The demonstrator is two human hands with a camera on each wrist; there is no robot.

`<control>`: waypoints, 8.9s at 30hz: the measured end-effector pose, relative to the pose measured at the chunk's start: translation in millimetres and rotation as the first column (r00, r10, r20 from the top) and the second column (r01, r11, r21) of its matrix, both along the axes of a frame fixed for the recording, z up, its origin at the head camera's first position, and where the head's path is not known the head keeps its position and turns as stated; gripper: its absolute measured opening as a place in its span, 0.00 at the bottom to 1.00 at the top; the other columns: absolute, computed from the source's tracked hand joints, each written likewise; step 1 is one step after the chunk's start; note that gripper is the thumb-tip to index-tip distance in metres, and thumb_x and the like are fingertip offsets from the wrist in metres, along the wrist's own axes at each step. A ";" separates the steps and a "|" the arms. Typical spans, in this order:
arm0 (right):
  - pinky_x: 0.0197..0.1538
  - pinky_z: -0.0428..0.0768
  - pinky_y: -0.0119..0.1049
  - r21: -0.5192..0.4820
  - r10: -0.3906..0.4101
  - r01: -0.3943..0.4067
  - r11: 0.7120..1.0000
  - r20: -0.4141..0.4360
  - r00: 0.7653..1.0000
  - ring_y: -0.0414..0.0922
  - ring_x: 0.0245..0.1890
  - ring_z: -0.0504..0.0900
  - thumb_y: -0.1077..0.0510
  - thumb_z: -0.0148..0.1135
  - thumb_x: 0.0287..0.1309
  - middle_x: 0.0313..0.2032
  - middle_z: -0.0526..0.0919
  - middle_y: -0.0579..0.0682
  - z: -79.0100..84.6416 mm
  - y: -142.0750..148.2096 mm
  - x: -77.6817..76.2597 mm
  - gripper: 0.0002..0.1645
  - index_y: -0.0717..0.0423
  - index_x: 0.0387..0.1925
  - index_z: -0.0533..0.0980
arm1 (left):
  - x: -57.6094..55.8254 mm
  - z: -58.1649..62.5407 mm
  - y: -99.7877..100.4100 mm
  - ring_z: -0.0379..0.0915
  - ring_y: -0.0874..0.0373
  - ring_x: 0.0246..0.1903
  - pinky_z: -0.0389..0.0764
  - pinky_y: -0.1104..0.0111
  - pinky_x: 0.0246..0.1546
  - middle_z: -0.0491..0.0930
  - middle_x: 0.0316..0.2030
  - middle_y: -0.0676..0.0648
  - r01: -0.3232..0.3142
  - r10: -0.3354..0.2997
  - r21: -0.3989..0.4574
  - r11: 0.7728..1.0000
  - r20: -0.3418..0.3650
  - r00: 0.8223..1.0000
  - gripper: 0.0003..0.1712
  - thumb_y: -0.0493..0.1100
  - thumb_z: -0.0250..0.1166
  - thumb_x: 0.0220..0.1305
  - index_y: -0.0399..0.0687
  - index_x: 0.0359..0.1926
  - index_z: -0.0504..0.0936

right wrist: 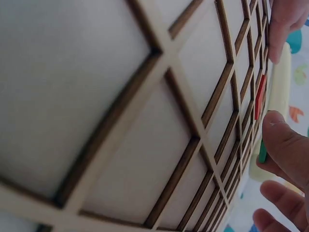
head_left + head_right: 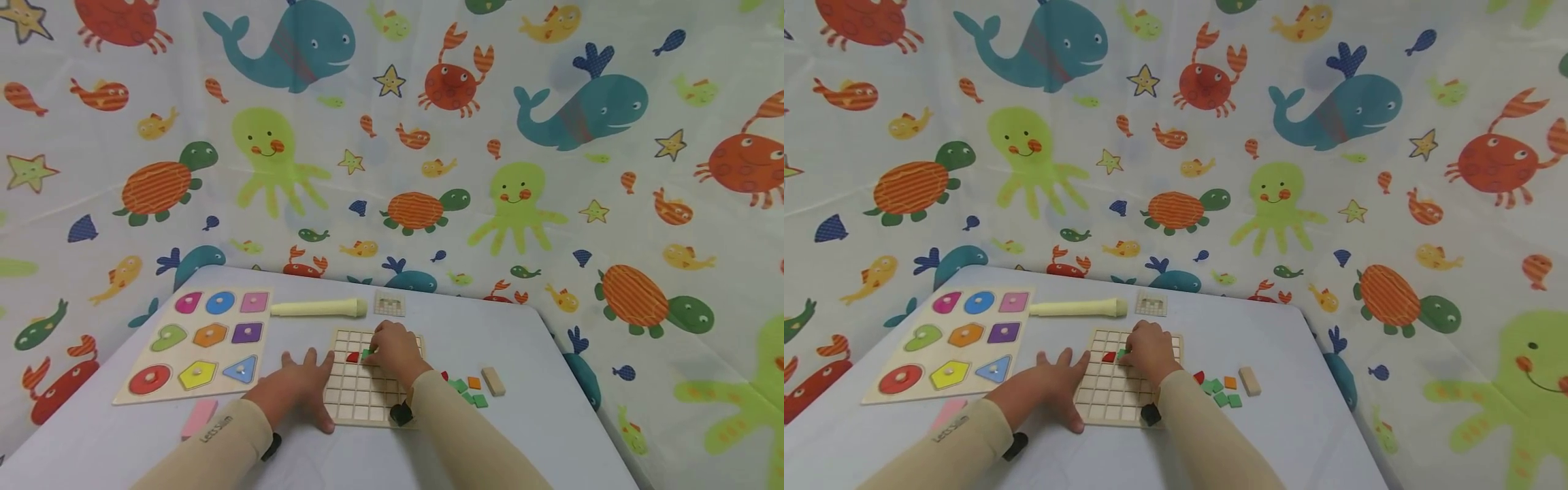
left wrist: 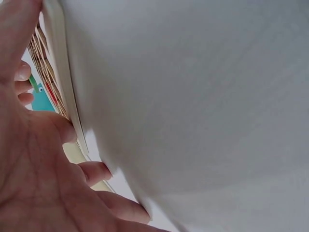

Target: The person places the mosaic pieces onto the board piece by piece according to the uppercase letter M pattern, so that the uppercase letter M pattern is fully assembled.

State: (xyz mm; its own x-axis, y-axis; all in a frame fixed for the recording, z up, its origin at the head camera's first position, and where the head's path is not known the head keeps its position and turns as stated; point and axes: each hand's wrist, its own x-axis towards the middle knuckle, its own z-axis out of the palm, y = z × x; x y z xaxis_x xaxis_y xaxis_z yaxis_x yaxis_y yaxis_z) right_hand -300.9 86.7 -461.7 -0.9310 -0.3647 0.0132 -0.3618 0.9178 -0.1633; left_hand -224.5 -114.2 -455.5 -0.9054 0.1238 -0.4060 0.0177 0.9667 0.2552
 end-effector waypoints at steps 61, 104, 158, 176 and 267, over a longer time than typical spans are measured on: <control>0.36 0.81 0.40 -0.147 -0.459 0.489 0.860 0.196 0.867 0.48 0.43 0.83 0.37 0.83 0.49 0.52 0.89 0.55 3.3 150.7 110.3 0.42 0.38 0.67 0.82 | 6.3 -2.0 -3.6 0.35 0.11 0.76 0.54 0.09 0.54 0.46 0.83 0.31 0.005 -0.005 0.006 1.000 -0.005 1.000 0.83 0.71 0.88 0.31 0.56 0.85 0.53; 0.40 0.81 0.42 -0.084 -0.405 0.421 0.903 0.155 0.901 0.45 0.39 0.79 0.47 0.86 0.48 0.41 0.87 0.46 -14.3 127.0 90.6 0.17 0.47 0.35 0.87 | 2.8 -7.4 -4.9 0.31 0.12 0.77 0.50 0.09 0.55 0.43 0.84 0.31 -0.017 0.017 0.036 0.999 0.025 1.000 0.84 0.71 0.88 0.30 0.57 0.85 0.53; 0.27 0.68 0.35 -0.161 -0.201 0.208 0.965 0.061 0.978 0.42 0.27 0.70 0.40 0.85 0.50 0.26 0.74 0.44 -1.1 32.7 33.4 0.26 0.47 0.17 0.77 | 1.3 -5.5 -2.7 0.33 0.10 0.76 0.49 0.08 0.54 0.45 0.84 0.30 -0.009 0.008 0.037 0.999 0.017 1.000 0.84 0.73 0.88 0.28 0.57 0.85 0.55; 0.24 0.67 0.36 -0.139 -0.154 0.165 0.976 0.089 0.984 0.40 0.20 0.68 0.39 0.86 0.47 0.18 0.73 0.41 -12.4 12.8 8.4 0.27 0.47 0.16 0.76 | 6.9 -4.5 -2.3 0.33 0.12 0.78 0.49 0.09 0.56 0.47 0.84 0.32 -0.016 0.015 0.050 0.999 0.016 1.000 0.82 0.71 0.89 0.30 0.57 0.85 0.56; 0.33 0.69 0.34 0.132 -0.166 0.151 0.980 0.116 0.979 0.40 0.32 0.70 0.42 0.85 0.47 0.34 0.73 0.41 -4.6 170.2 49.5 0.33 0.31 0.58 0.87 | 4.0 -5.2 -1.2 0.32 0.11 0.77 0.49 0.09 0.56 0.45 0.84 0.31 -0.028 0.027 0.039 0.999 0.032 0.999 0.83 0.72 0.89 0.29 0.57 0.85 0.56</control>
State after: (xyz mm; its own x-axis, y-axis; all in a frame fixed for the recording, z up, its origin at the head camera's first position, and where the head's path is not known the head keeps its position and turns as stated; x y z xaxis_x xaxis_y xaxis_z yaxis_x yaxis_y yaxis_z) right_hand -251.4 256.9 -466.3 -0.9686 -0.2038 -0.1427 -0.1937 0.9777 -0.0816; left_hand -220.5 -115.4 -460.7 -0.8957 0.1155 -0.4295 -0.0175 0.9558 0.2935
